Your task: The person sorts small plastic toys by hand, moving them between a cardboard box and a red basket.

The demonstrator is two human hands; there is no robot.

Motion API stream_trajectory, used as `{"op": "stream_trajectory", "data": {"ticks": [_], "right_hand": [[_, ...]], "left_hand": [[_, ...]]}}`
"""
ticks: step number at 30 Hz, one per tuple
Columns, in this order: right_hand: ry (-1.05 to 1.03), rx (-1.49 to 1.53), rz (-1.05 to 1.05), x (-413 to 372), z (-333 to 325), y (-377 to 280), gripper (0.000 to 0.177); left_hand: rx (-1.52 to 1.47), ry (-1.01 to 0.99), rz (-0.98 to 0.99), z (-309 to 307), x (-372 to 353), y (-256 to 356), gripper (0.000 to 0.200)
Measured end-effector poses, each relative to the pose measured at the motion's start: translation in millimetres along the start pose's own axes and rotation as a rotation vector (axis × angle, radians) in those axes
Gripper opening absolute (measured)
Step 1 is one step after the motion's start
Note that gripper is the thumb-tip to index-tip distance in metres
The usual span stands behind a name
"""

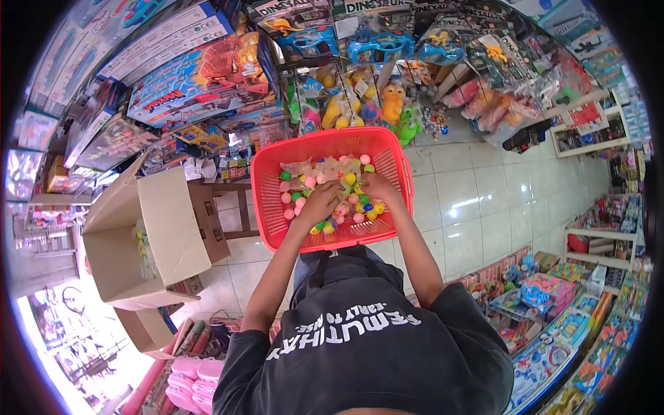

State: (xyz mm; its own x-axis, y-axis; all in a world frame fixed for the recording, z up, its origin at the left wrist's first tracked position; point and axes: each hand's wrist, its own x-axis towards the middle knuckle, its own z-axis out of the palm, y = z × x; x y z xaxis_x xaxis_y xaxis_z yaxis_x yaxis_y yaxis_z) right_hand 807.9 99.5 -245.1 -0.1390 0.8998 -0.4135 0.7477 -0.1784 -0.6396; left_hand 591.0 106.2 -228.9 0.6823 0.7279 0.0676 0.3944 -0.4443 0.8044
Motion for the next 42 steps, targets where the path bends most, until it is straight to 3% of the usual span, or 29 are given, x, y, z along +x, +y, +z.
{"op": "stream_trajectory", "data": {"ticks": [2, 5, 8, 13, 18, 23, 27, 29, 32, 34, 36, 38, 42], "right_hand": [[0.106, -0.136, 0.133, 25.7, 13.1, 10.2, 0.031], [0.039, -0.255, 0.203, 42.1, 14.7, 8.5, 0.029], [-0.058, -0.260, 0.122, 57.4, 25.1, 23.5, 0.029], [-0.035, -0.299, 0.162, 52.3, 18.9, 17.3, 0.027], [-0.119, -0.279, 0.124, 32.8, -13.9, -2.0, 0.032], [-0.020, -0.079, -0.122, 15.3, -34.3, -6.4, 0.033], [-0.010, 0.035, -0.231, 13.7, -46.1, -14.8, 0.036], [-0.148, 0.100, -0.296, 3.3, -59.9, -36.9, 0.038], [-0.243, 0.196, -0.408, -0.8, -63.1, -52.4, 0.037], [-0.302, 0.215, -0.411, 9.3, -54.8, -51.9, 0.035], [-0.362, 0.233, -0.415, 17.6, -48.1, -54.1, 0.033], [-0.500, 0.626, -0.361, 22.8, -42.1, -57.7, 0.028], [-0.362, 0.857, -0.216, 26.1, -28.9, -60.1, 0.025]], "left_hand": [[0.068, 0.029, 0.028, 11.3, 2.8, -8.2, 0.028], [0.263, 0.014, 0.025, 18.1, 2.8, -16.7, 0.030], [0.272, -0.018, -0.024, 22.6, -1.0, -20.3, 0.030], [0.213, -0.062, -0.128, 27.3, -5.4, -22.7, 0.031], [0.178, 0.008, -0.118, 27.8, -4.0, -20.2, 0.030], [0.109, -0.036, -0.242, 15.0, 3.2, -8.7, 0.034], [0.145, 0.151, -0.158, 5.3, 9.1, 11.4, 0.040], [0.171, 0.236, -0.122, 5.8, 12.5, 18.2, 0.042], [-0.017, 0.327, -0.114, 4.3, 18.1, 24.6, 0.052], [-0.268, 0.022, -0.370, -12.6, 18.8, 42.3, 0.050], [-0.357, 0.061, -0.347, -8.0, 15.7, 33.7, 0.045], [-0.446, 0.102, -0.324, -1.8, 10.2, 21.7, 0.041], [-0.444, 0.223, -0.363, -0.8, -8.4, 7.9, 0.032]]}}
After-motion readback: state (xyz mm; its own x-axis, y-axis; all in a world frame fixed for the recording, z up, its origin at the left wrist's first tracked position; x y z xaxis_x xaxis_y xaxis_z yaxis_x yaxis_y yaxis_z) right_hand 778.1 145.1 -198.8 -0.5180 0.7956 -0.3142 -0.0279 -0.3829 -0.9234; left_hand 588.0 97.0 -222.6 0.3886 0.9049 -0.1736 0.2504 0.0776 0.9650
